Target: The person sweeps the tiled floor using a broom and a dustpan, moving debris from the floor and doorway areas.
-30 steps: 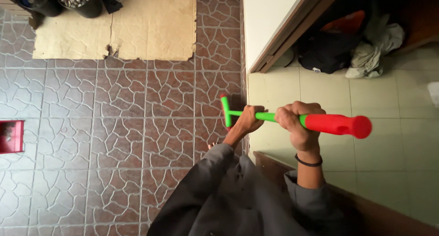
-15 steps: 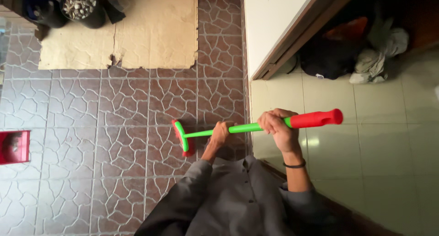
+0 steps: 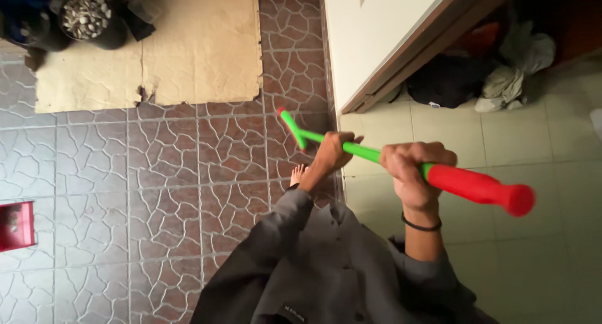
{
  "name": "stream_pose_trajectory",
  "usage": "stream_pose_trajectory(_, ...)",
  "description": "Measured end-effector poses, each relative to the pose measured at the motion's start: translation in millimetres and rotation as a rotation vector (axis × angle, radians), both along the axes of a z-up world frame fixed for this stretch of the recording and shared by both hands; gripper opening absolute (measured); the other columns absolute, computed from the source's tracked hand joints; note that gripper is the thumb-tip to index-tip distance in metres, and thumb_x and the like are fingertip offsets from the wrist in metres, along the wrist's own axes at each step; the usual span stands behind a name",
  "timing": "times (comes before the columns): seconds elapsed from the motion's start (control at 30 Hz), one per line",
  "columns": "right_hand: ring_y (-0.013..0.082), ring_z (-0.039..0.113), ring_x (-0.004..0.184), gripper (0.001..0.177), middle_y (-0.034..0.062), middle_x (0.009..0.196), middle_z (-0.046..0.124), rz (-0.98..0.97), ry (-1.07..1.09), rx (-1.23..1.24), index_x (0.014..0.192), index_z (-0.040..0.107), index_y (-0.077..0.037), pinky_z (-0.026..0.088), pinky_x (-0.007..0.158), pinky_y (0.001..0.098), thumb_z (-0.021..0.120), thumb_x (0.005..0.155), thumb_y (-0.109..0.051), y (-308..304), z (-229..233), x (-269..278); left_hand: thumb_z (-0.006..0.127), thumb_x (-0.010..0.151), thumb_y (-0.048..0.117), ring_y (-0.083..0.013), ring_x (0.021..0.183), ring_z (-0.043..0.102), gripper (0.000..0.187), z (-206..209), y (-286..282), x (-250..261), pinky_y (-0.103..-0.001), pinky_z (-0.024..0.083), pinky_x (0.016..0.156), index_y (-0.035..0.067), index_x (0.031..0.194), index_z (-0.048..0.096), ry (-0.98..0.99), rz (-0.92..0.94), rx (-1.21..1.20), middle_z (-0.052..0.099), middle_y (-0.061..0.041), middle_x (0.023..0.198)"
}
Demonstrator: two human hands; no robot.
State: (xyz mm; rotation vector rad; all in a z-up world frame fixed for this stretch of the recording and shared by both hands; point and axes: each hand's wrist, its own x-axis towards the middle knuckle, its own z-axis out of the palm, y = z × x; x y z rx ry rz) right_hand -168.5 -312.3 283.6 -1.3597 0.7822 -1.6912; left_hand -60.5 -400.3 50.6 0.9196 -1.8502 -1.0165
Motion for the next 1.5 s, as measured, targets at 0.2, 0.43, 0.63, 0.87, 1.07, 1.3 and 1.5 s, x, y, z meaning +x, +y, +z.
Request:
stream_pose_trajectory(0.2,0.0136,0.04,0.05,0.032,0.0043,0.061,0.048,-0.082,0.381,0.027,0.067,0.033,-0.005,0.033,0.05,0.0307,0.054,0.088,0.007,-67,-1,9,0.075,0.093,0.019,-0.044,0.056,0.054,0.041,1,-71,-4,-0.046,0.045,0.055,-0.002,0.064,0.055,-0.009,-0.022,0.076,0.056,-0.025,0.062)
stream_pose_trajectory(0.43,0.0112,0.029,0.051,0.044,-0.0007,0.056,0.032,0.066,0.022,0.188,0.065,0.026,-0.01,0.031,0.053,0.0318,0.052,0.097,0.005,-157,-29,0,0.071,0.083,0.009,-0.0468,0.071,0.061,0.011,-50,-114,14,-0.044,0.049,0.059,0.0,0.08,0.066,0.058,0.057,0.087,0.061,-0.026,0.074)
stream_pose_trajectory(0.63,0.0116,0.026,0.046,0.042,-0.0007,0.052,0.03,0.184,-0.165,0.295,0.067,0.028,-0.012,0.029,0.051,0.0323,0.051,0.101,-0.003,-185,-60,-3,0.072,0.074,0.012,-0.047,0.07,0.059,0.016,-73,-113,44,-0.045,0.048,0.058,0.0,0.075,0.062,-0.027,0.044,0.111,0.061,-0.025,0.072)
stream_pose_trajectory(0.87,0.0113,0.023,0.046,0.04,-0.0019,0.053,0.028,0.281,-0.236,0.272,0.068,0.028,-0.013,0.028,0.051,0.0323,0.049,0.101,-0.004,-210,-45,-26,0.071,0.076,0.016,-0.0446,0.065,0.06,0.015,-34,-129,41,-0.044,0.049,0.058,0.002,0.075,0.065,-0.097,0.085,0.19,0.062,-0.022,0.069)
stream_pose_trajectory(1.07,0.0103,0.024,0.046,0.034,-0.0003,0.052,0.031,0.346,-0.109,0.078,0.071,0.032,-0.009,0.028,0.05,0.0318,0.052,0.098,-0.007,-243,22,-53,0.073,0.077,0.019,-0.0384,0.057,0.059,0.022,19,-192,0,-0.042,0.046,0.056,0.0,0.07,0.065,-0.045,-0.074,0.152,0.059,-0.022,0.064)
stream_pose_trajectory(1.3,0.0132,0.038,0.053,0.041,0.0055,0.059,0.043,0.194,0.21,0.016,0.068,0.039,-0.003,0.032,0.051,0.0293,0.062,0.101,-0.01,-303,33,-56,0.068,0.083,0.015,-0.0407,0.055,0.055,0.025,17,-284,-54,-0.044,0.045,0.057,-0.002,0.069,0.058,0.072,0.073,0.039,0.054,-0.024,0.063)
stream_pose_trajectory(1.5,0.0094,0.035,0.05,0.043,0.0024,0.053,0.042,0.088,0.409,0.147,0.063,0.039,-0.006,0.027,0.049,0.0263,0.061,0.1,-0.007,-371,-14,-52,0.068,0.078,0.01,-0.0418,0.057,0.06,0.014,-25,-339,-62,-0.044,0.048,0.055,-0.001,0.071,0.062,0.111,0.14,0.051,0.058,-0.024,0.064)
